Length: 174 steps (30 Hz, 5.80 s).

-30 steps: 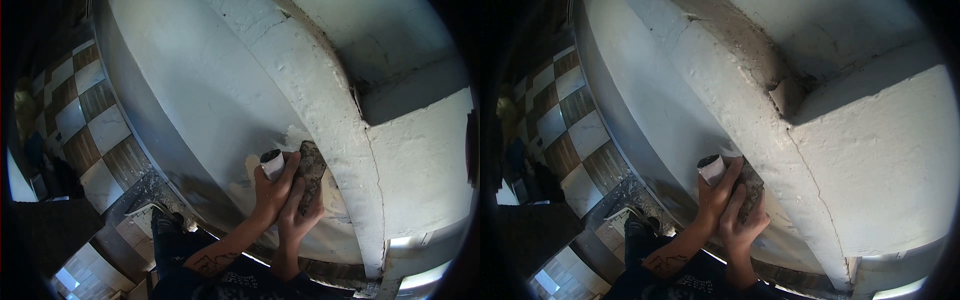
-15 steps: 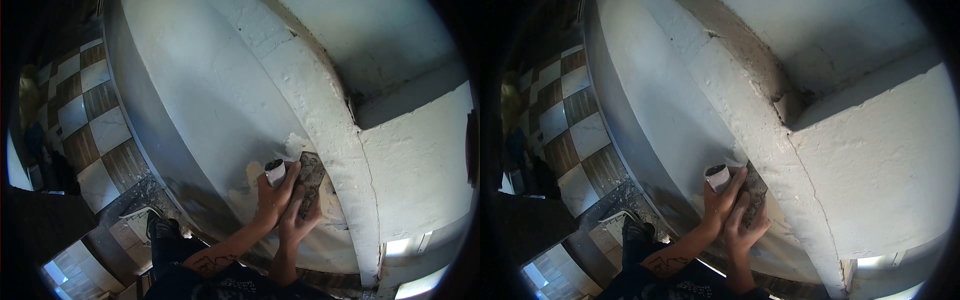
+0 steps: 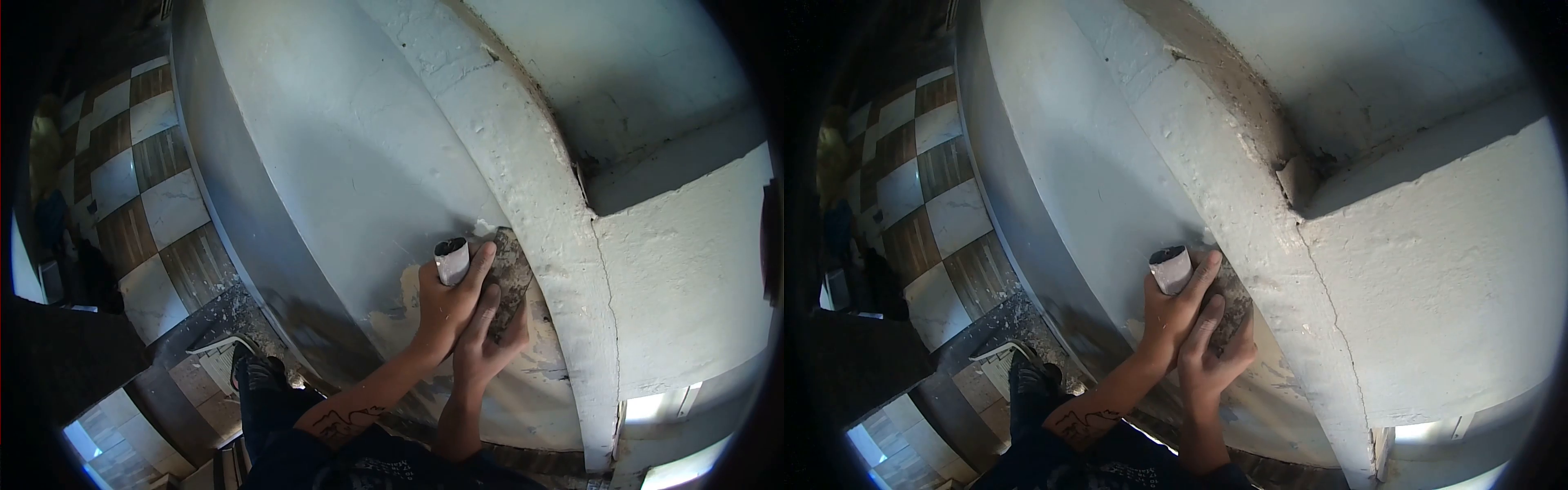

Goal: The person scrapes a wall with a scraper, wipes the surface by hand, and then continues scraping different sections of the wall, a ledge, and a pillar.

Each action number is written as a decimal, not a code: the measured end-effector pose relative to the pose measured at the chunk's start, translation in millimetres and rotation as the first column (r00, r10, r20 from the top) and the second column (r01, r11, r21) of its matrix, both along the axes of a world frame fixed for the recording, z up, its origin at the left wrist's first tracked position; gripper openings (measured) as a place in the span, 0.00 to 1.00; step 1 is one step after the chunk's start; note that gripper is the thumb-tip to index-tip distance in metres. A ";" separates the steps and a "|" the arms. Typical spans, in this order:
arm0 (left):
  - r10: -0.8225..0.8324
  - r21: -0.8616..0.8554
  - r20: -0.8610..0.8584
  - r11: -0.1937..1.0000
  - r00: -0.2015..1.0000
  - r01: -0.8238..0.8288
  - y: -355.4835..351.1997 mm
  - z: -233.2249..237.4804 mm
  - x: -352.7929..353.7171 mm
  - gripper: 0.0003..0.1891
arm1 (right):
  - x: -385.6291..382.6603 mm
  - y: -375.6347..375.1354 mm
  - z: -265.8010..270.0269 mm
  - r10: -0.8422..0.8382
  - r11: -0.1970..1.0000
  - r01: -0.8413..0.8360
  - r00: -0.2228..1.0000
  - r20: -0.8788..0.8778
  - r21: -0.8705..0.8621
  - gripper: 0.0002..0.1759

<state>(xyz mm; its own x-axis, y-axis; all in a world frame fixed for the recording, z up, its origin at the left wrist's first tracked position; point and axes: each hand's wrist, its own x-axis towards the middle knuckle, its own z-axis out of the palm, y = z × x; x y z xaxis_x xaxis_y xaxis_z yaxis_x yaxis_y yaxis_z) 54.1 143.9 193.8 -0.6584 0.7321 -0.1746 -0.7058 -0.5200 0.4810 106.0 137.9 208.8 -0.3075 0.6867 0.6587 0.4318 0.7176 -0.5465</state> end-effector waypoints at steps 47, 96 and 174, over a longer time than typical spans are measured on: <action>0.047 0.158 0.089 0.986 0.995 -0.061 4.6 0.1 9.4 0.08 | -3.6 8.2 -3.5 -0.331 0.935 0.353 0.906 -0.263 0.043 0.19; -0.009 0.160 0.316 0.986 0.949 -0.044 1.1 -6.8 14.9 0.10 | 0.1 8.8 -2.7 -0.166 0.985 0.147 0.957 -0.238 -0.093 0.21; -0.115 0.022 0.060 0.993 0.992 0.114 -12.6 -34.0 46.2 0.06 | 64.3 16.4 -60.5 -0.273 0.777 0.190 0.961 0.048 0.600 0.20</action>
<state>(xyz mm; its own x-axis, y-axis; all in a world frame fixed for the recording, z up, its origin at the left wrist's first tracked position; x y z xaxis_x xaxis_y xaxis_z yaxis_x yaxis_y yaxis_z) 100.3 131.3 159.9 -0.5589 0.8054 -0.1974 -0.7888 -0.4430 0.4261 170.3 154.2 148.3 -0.2973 0.2439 0.9231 0.6616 0.7497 0.0150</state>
